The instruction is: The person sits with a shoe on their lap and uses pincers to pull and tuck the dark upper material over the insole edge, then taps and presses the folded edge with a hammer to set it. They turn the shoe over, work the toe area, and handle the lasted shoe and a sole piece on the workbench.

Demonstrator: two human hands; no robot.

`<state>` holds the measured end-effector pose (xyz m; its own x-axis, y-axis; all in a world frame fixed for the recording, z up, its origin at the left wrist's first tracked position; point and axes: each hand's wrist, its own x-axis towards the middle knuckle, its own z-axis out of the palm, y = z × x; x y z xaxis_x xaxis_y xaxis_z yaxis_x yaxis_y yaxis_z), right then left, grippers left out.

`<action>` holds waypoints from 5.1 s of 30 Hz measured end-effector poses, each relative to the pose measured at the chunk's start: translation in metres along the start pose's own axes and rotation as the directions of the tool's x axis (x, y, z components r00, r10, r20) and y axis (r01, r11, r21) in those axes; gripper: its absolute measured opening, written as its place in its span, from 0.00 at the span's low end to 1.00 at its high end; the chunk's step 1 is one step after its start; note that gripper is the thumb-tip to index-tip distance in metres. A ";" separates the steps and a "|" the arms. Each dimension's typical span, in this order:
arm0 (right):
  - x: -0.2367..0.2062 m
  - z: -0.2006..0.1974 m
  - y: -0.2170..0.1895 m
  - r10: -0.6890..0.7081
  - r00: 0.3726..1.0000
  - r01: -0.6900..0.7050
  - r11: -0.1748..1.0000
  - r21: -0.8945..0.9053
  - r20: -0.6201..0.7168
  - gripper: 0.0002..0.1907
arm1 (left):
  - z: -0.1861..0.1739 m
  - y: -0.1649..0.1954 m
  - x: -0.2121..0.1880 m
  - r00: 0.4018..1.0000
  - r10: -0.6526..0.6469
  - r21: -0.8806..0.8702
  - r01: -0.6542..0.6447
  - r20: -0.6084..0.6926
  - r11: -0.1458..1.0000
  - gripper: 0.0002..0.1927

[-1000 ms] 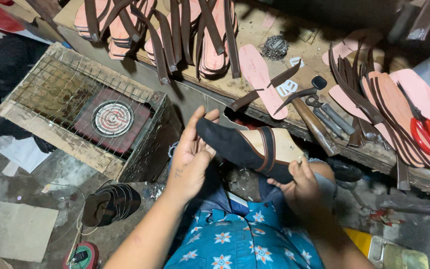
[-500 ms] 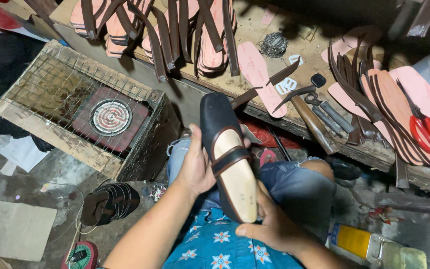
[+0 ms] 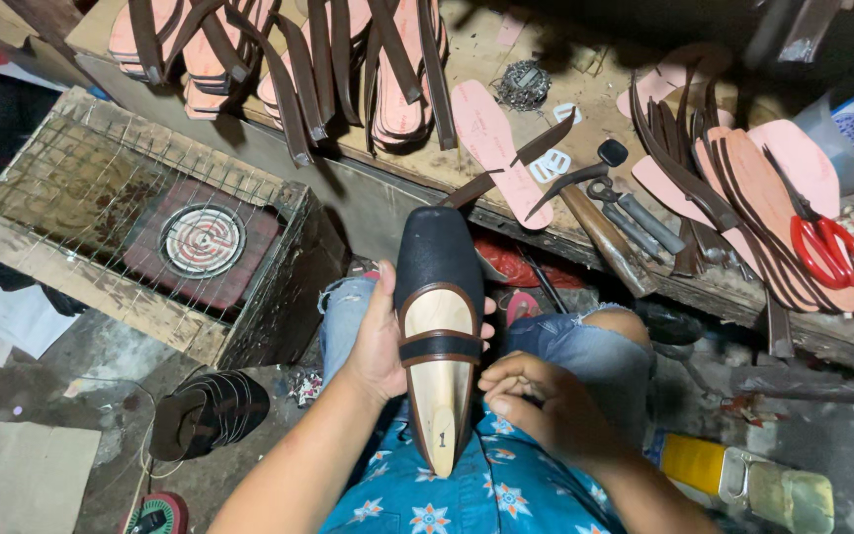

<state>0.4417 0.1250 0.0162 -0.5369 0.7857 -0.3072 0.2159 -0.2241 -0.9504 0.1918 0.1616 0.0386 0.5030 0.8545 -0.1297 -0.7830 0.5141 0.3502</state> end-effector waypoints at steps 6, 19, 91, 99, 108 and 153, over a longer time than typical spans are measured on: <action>-0.003 0.014 0.001 -0.020 0.996 0.010 0.994 0.104 0.092 0.30 | 0.001 0.000 0.001 1.000 0.014 -0.003 -0.014 -0.017 1.000 0.50; -0.008 0.016 -0.017 -0.035 0.967 -0.039 0.959 0.281 0.253 0.58 | -0.012 0.000 0.011 0.966 0.103 -0.072 -0.124 -0.239 0.990 0.51; 0.091 -0.058 -0.010 -0.058 0.872 -0.254 0.795 -0.551 -0.486 0.28 | 0.005 -0.066 0.062 0.479 0.722 0.711 -0.249 -0.499 0.658 0.23; 0.100 -0.064 0.003 -0.207 0.827 -0.190 0.772 -0.606 -0.522 0.30 | -0.001 -0.070 0.048 0.491 0.731 0.781 -0.150 -0.473 0.606 0.21; 0.074 -0.061 -0.011 -0.373 0.727 0.063 0.872 -0.485 -0.577 0.22 | 0.016 -0.060 0.035 0.670 0.667 0.722 -0.280 -0.325 0.633 0.18; 0.005 0.012 -0.042 -0.135 0.987 0.106 0.952 0.288 0.085 0.47 | -0.003 -0.027 0.031 0.933 0.039 -0.099 -0.079 -0.358 0.992 0.43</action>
<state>0.4205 0.1314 0.0537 -0.6287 0.7568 -0.1789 -0.0862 -0.2964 -0.9512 0.2280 0.1744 0.0223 0.3077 0.8438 -0.4397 -0.8530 0.4494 0.2655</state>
